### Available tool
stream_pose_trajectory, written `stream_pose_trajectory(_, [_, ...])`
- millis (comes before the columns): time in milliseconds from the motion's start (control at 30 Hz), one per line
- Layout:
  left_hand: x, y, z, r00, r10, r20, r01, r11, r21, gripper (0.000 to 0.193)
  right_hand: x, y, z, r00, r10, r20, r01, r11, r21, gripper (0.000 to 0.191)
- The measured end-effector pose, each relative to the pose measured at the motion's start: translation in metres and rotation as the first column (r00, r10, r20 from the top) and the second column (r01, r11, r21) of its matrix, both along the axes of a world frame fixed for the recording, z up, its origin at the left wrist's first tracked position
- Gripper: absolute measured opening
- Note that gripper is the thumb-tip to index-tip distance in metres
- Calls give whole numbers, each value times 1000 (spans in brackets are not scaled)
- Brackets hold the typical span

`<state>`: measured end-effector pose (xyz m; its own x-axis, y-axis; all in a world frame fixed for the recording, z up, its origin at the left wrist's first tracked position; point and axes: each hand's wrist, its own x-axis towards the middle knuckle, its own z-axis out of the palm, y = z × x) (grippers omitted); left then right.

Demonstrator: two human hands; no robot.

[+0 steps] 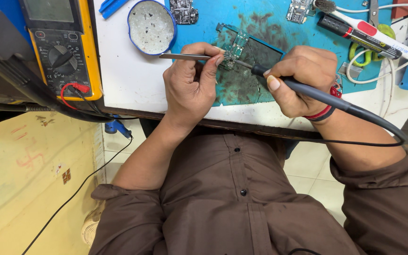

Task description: The person uses a soldering iron and tweezers to reflow solder on a small green circuit board. They repeatedly apply heat to specific points on the board while holding it steady with tweezers.

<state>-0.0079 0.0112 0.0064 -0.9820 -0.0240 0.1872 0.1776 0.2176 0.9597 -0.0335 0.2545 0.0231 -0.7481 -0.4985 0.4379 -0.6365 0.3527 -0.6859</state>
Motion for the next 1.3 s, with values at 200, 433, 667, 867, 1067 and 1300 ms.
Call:
stream_pose_trajectory(200, [1,-1,-1,1000,-10,-4,10,1000,10,6,-1,-2,-2,1000,-4,-12,4,1000,-19,7])
stream_pose_trajectory(433, [0,0,0,1000,-13,0,13,1000,8,6,0,-1,-1,1000,-3,-1,3,1000,-8,6])
stream_pose_trajectory(667, [0,-1,0,1000,-13,-11,13,1000,-5,6,-1,-1,-1,1000,4,-3,-4,1000,-6,6])
stream_pose_trajectory(867, [0,0,0,1000,-7,-8,7,1000,3,6,-1,-1,0,1000,6,3,-6,1000,-5,6])
stream_pose_trajectory(1067, [-1,-1,0,1000,-7,-3,7,1000,-24,6,-1,-2,1,1000,-2,-6,2,1000,-7,6])
stream_pose_trajectory(1300, [-1,0,-1,1000,-7,-13,6,1000,-16,6,-1,-1,-1,1000,8,-4,-8,1000,-22,6])
